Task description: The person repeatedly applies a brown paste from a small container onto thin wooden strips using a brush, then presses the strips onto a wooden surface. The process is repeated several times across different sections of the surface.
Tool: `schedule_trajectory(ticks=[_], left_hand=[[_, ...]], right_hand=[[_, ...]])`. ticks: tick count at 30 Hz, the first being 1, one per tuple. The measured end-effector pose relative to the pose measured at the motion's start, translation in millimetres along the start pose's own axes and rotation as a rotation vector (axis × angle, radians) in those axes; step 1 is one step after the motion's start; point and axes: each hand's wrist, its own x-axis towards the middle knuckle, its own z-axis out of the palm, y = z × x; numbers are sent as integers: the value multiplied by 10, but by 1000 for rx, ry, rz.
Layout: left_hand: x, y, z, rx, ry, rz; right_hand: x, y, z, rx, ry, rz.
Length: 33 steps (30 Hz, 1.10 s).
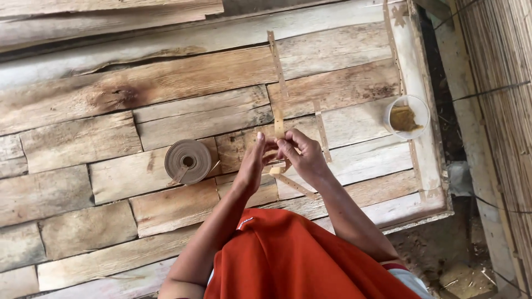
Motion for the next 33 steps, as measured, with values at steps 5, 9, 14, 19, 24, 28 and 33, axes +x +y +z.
schedule_trajectory(ticks=[5, 9, 14, 19, 24, 28, 33], left_hand=[[400, 70, 30, -47, -6, -63], [606, 197, 64, -185, 145, -43], [915, 199, -118, -175, 225, -19], [1037, 498, -114, -146, 243, 61], [1257, 721, -66, -45, 246, 292], [1646, 576, -272, 109, 269, 361], [2257, -45, -682, 975, 477, 477]], right_hand=[[-52, -95, -123, 59, -36, 102], [-30, 166, -106, 128, -60, 159], [-12, 303, -100, 115, -42, 221], [1, 317, -143, 157, -5, 274], [76, 72, -178, 216, 20, 271], [252, 375, -130, 89, 16, 208], [411, 863, -58, 147, 83, 340]])
